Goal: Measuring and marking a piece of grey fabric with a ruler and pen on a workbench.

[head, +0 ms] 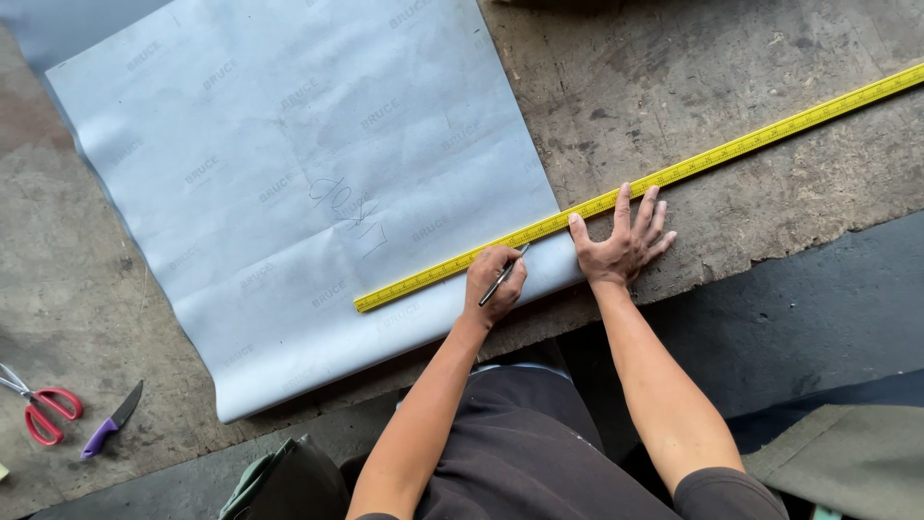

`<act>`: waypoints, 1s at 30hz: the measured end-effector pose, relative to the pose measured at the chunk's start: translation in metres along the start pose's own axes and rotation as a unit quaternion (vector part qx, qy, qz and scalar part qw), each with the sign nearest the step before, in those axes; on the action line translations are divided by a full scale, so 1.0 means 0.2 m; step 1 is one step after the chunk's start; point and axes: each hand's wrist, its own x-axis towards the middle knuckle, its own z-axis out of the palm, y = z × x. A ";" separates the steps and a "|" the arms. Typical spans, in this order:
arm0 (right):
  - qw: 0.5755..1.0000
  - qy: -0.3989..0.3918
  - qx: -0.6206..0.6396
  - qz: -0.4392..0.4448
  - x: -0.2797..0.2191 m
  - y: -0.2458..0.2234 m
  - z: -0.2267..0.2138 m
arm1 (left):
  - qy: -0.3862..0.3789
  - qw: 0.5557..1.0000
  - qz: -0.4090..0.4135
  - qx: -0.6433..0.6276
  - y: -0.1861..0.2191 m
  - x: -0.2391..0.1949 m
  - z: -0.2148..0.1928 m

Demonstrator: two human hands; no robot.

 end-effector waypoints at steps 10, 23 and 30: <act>1.000 0.002 -0.006 -0.005 0.00 0.00 -0.01 | -0.002 1.000 0.001 -0.001 0.01 0.01 -0.01; 1.000 0.001 0.016 -0.001 0.00 -0.03 -0.04 | 0.096 0.992 0.053 0.068 0.13 0.00 -0.21; 0.999 -0.008 0.043 0.013 0.00 -0.04 -0.08 | -0.008 0.917 0.073 0.393 -0.17 -0.09 -0.26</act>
